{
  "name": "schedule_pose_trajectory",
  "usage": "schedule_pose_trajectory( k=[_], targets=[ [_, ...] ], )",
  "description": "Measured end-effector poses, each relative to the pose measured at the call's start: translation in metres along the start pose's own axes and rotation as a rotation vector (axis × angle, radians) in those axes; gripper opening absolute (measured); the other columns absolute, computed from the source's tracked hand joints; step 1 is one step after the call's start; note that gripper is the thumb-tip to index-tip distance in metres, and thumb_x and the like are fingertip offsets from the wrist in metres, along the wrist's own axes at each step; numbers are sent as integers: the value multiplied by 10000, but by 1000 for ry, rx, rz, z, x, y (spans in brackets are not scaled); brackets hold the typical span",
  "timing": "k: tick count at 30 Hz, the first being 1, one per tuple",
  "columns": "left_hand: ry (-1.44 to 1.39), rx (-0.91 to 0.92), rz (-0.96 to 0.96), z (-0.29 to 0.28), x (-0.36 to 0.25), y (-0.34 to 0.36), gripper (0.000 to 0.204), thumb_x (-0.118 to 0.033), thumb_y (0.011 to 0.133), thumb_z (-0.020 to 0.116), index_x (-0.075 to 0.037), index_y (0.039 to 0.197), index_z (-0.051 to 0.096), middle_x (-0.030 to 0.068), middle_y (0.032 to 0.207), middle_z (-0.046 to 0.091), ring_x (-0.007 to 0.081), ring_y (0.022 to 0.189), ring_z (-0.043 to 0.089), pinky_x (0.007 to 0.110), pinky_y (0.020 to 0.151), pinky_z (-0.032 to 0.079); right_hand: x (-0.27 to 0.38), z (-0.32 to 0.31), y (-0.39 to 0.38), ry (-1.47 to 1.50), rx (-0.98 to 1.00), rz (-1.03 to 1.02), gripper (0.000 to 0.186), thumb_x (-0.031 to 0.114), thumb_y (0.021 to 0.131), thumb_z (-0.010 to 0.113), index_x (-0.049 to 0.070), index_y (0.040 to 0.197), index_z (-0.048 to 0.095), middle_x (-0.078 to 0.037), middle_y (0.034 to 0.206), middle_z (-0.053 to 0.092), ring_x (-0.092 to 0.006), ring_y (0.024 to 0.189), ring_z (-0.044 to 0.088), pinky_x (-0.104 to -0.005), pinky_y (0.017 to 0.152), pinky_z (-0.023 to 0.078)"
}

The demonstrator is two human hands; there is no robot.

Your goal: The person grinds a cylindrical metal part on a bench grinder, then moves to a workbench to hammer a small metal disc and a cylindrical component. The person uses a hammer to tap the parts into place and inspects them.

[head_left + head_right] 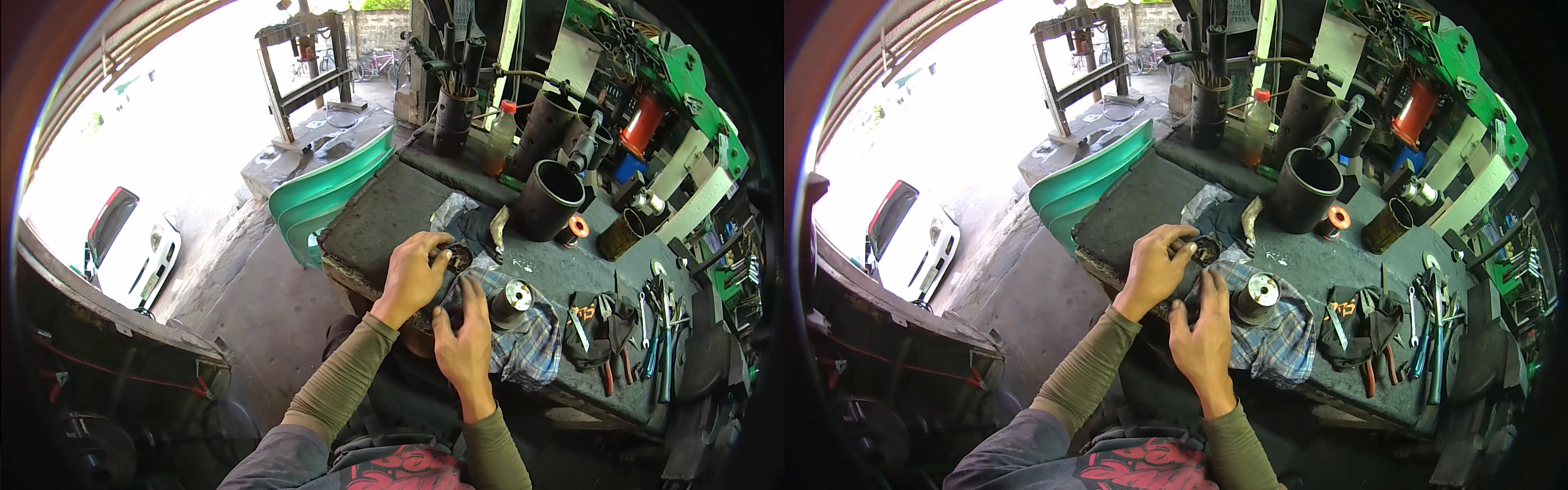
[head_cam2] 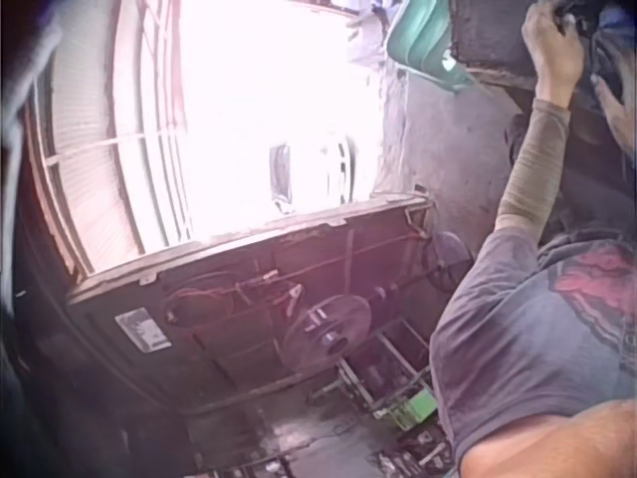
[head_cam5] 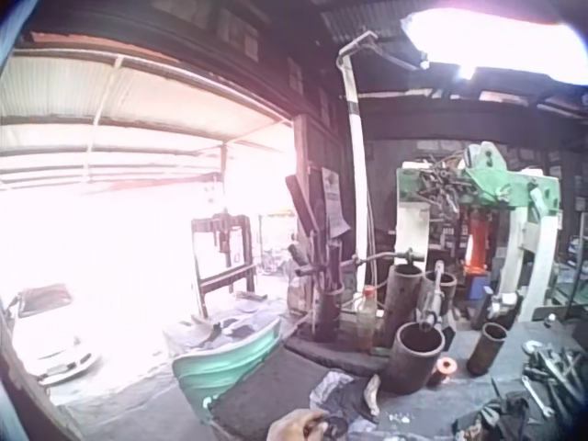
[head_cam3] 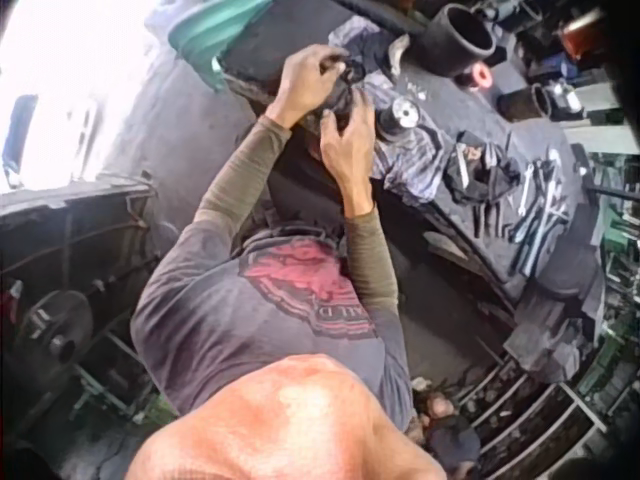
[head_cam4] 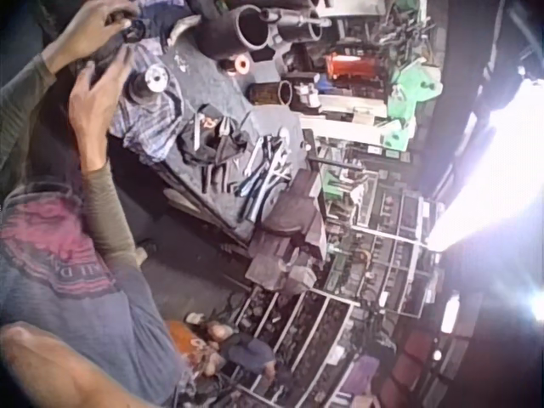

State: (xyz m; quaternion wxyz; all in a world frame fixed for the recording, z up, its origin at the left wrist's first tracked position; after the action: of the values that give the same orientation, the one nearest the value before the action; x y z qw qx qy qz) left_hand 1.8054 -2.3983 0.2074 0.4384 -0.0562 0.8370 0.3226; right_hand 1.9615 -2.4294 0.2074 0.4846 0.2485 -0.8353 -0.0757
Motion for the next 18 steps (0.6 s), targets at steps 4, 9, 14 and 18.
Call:
schedule_pose_trajectory(
  k=[4, 9, 14, 18],
  targets=[
    [114, 64, 79, 4, -1, 2, 275, -55, 890, 713, -51, 1162, 752, 147, 1100, 745, 311, 967, 708, 404, 861, 559, -9, 11, 19, 65, 48, 116, 647, 146, 953, 659, -155, 1473, 418, -370, 1568, 381, -481, 1473, 397, -469, 1212, 351],
    [163, 68, 58, 1, 4, -1, 286, -84, 892, 711, -69, 1175, 754, 144, 1117, 754, 350, 1022, 685, 440, 926, 534, -21, 20, 25, 159, 60, 182, 653, 105, 931, 679, -138, 1482, 429, -320, 1479, 529, -403, 1384, 529, -426, 1160, 413],
    [127, 51, 33, 0, 5, -1, 295, -88, 888, 721, -64, 1181, 748, 131, 1037, 754, 343, 968, 676, 437, 888, 533, -34, 25, 26, 291, -9, 204, 616, 17, 934, 672, -111, 1494, 448, -244, 1394, 623, -262, 1280, 617, -359, 1085, 475],
    [79, 64, -10, 0, 7, -1, 287, -76, 883, 721, -43, 1168, 737, 142, 966, 739, 355, 930, 660, 446, 868, 526, -29, 23, 25, 147, -35, 165, 584, -17, 953, 645, -100, 1497, 450, -226, 1381, 627, -231, 1238, 636, -339, 1034, 509]
  ],
)
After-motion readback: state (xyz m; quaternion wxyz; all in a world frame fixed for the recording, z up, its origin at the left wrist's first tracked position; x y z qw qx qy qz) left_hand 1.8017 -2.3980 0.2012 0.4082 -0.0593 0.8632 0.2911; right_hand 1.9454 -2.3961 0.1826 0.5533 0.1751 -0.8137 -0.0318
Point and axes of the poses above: each hand's wrist, its own y-axis towards the middle knuckle, its own z-axis out of the palm, x = y × z, the point moved 7 cm from there along y, towards the middle knuckle
